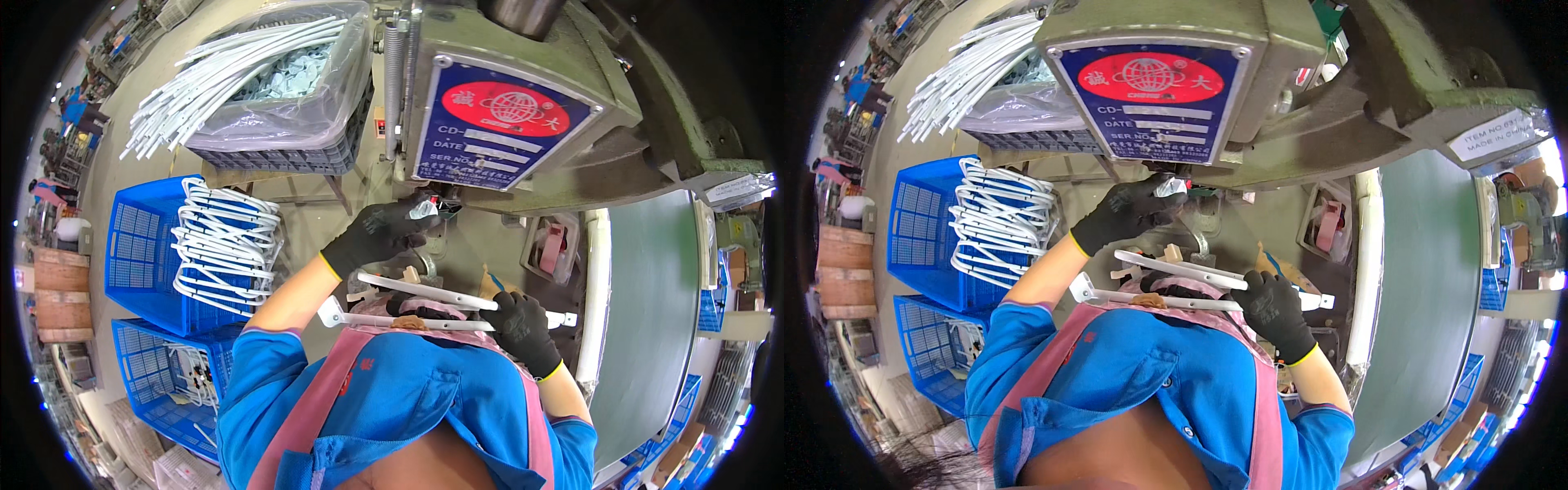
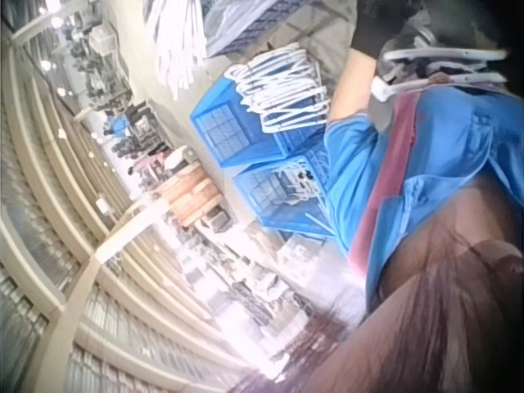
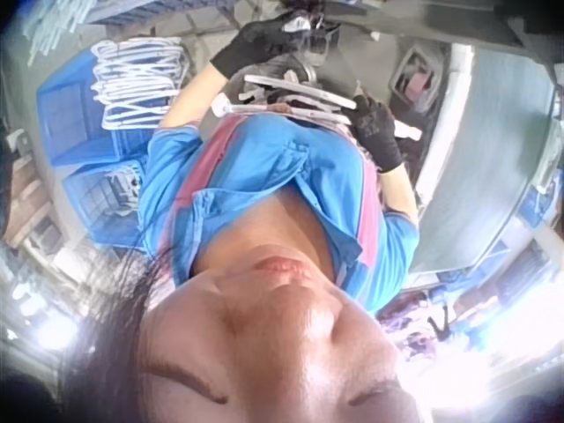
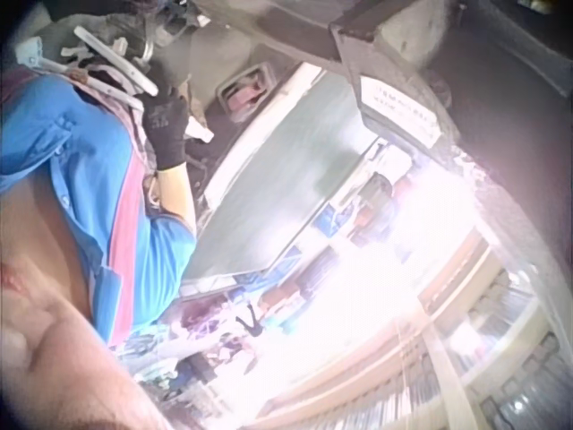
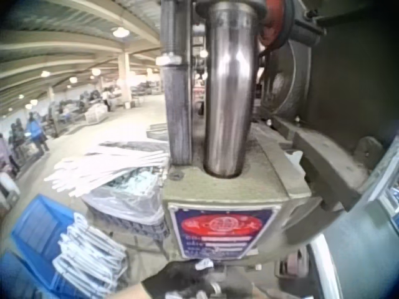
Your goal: The person repeatedly picks white plastic hanger rods and small white plastic connectors from bins, inserts the rods into the connectors to form assembled hangers, and places the finished hangers into a blue basket. The process is repeated continuously throughout the clip.
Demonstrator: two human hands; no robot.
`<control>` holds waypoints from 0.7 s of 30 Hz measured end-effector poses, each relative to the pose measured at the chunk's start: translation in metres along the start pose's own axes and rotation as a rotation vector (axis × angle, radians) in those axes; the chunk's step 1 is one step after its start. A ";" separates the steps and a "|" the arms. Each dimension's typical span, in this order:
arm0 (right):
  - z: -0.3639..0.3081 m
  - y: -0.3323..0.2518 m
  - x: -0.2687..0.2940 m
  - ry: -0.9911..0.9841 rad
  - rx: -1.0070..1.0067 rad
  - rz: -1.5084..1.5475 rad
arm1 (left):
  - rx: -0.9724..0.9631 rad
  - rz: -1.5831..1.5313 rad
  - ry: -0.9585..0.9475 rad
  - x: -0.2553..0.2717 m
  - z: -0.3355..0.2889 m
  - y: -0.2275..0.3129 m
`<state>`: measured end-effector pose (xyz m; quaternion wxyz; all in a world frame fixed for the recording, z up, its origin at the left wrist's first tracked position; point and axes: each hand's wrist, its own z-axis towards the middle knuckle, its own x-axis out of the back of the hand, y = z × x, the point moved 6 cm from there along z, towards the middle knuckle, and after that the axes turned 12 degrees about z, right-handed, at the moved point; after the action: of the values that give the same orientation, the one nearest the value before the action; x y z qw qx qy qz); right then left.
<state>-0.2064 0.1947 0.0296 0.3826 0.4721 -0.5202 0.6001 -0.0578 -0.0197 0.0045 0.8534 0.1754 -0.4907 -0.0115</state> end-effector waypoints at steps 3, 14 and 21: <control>0.000 0.005 -0.002 -0.017 0.024 -0.030 | 0.067 -0.188 0.231 0.015 -0.007 0.001; 0.029 0.008 0.010 0.087 0.089 -0.072 | 0.325 -0.023 0.040 -0.001 0.015 -0.007; 0.067 0.004 0.016 0.102 0.077 -0.109 | 0.375 -0.123 -0.181 0.062 -0.021 -0.058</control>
<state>-0.2030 0.1280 0.0445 0.4221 0.4828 -0.4501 0.6215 0.0007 -0.0799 0.0289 0.7560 0.3590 -0.5472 0.0124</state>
